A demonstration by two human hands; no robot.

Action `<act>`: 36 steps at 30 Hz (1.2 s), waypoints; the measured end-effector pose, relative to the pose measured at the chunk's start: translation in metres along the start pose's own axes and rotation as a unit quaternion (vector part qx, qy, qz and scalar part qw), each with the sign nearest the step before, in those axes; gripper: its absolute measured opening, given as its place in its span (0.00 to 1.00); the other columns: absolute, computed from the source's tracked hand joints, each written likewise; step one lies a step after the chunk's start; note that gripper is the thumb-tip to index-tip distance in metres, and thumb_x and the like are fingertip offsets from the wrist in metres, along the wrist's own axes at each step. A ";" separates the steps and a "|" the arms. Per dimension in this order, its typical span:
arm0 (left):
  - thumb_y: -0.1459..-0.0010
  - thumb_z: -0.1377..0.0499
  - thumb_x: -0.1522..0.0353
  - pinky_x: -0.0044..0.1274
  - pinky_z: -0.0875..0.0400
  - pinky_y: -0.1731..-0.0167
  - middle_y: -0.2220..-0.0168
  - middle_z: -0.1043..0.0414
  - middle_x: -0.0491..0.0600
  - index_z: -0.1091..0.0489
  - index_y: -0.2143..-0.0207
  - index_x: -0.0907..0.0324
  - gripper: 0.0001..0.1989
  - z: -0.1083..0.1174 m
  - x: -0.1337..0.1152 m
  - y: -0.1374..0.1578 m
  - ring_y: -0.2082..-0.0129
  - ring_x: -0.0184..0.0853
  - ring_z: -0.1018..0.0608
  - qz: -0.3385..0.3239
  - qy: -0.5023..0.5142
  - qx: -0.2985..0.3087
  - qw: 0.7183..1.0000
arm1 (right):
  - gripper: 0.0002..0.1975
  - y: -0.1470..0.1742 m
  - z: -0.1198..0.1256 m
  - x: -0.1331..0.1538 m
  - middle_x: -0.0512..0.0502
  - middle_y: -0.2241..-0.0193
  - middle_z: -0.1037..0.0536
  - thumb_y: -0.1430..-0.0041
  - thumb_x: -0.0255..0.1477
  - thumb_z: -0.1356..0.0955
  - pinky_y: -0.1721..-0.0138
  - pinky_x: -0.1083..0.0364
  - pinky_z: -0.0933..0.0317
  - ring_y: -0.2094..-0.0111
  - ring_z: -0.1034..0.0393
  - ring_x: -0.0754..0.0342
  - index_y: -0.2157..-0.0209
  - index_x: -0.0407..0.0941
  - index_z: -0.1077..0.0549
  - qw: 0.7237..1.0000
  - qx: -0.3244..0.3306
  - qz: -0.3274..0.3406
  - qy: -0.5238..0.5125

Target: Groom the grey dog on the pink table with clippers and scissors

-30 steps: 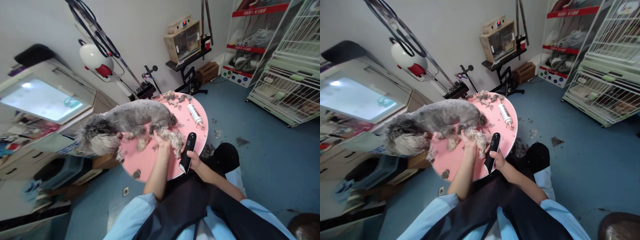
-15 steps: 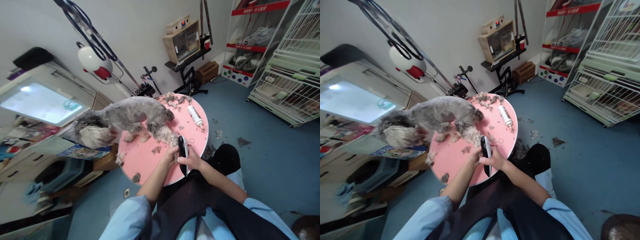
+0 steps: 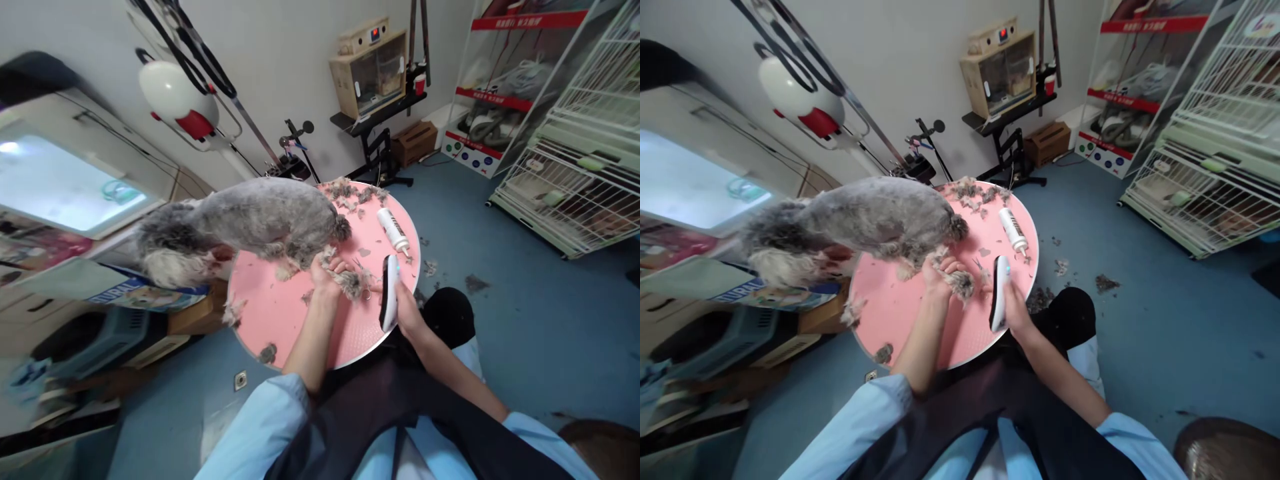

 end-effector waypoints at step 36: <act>0.37 0.58 0.63 0.21 0.41 0.81 0.89 0.59 0.38 0.53 0.84 0.56 0.21 -0.012 -0.012 -0.004 0.90 0.24 0.52 0.026 0.038 0.108 0.993 | 0.21 0.000 -0.031 0.040 0.42 0.49 0.22 0.47 0.31 0.26 0.47 0.42 0.32 0.47 0.26 0.45 0.54 0.51 0.35 0.944 0.053 0.311 0.098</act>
Point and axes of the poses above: each hand's wrist, its own y-axis away from the middle knuckle, its own z-axis out of the back of the hand, x = y × z, the point moved 1 cm from there along -y, towards the middle knuckle
